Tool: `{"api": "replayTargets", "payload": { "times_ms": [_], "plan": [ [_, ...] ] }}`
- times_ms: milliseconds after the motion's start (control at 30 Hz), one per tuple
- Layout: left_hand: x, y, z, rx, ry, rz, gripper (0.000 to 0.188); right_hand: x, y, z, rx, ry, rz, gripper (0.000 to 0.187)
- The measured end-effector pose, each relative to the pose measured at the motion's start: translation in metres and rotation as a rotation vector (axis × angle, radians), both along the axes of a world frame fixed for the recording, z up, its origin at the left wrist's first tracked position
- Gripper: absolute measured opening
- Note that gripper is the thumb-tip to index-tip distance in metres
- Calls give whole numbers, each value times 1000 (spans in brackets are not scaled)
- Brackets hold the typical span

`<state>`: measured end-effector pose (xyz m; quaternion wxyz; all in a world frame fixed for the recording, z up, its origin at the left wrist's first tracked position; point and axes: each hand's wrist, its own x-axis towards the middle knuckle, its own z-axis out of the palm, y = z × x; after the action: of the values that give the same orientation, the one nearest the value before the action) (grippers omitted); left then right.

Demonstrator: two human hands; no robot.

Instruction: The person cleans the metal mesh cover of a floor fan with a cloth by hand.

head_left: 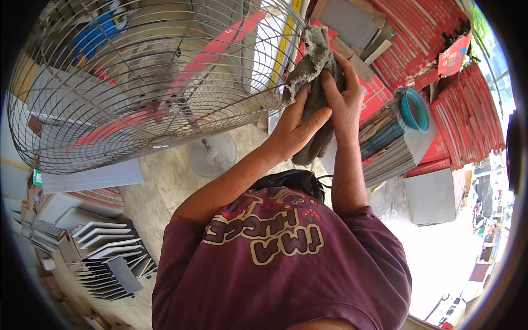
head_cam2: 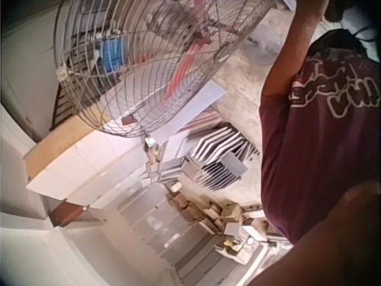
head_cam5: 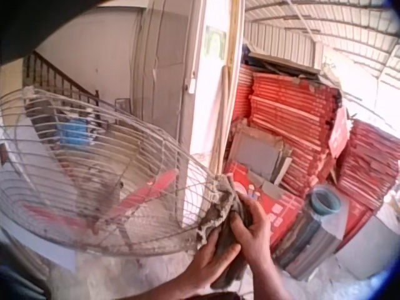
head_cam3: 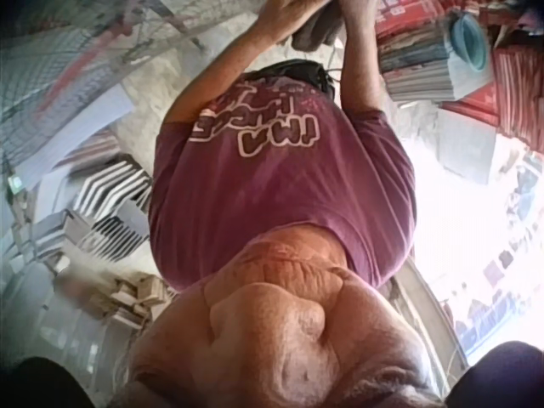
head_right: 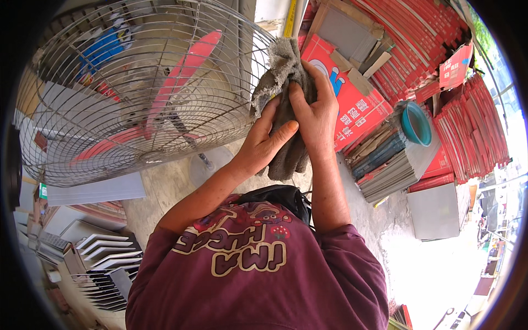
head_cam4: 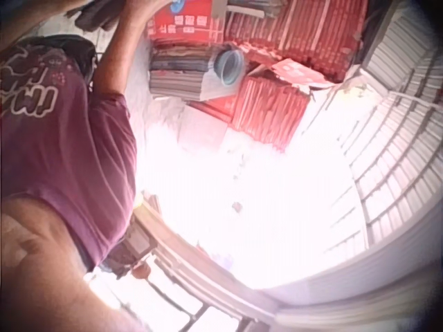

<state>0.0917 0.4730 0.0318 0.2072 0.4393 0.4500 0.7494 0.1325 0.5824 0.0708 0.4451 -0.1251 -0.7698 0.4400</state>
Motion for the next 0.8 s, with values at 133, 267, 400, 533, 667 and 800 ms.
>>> {"api": "replayTargets", "payload": {
  "times_ms": [133, 267, 400, 533, 667, 800],
  "plan": [
    [2, -1, -23, -83, -79, -73, 56, 7, 1, -29, -98, -50, -23, 39],
    [7, -11, -39, -142, -115, -71, 54, 17, -8, -48, -102, -159, -53, 42],
    [10, -20, -56, -204, -147, -70, 56, 24, -16, -61, -107, -273, -67, 41],
    [18, -30, -72, -173, -247, -117, 59, 32, -27, -66, -18, -320, -62, 42],
    [21, -47, -57, -146, -237, -190, 59, 39, -44, -52, 19, -325, 13, 42],
    [24, -63, -43, -98, -112, -142, 62, 42, -57, -35, 200, -192, 36, 45]
  ]
}}
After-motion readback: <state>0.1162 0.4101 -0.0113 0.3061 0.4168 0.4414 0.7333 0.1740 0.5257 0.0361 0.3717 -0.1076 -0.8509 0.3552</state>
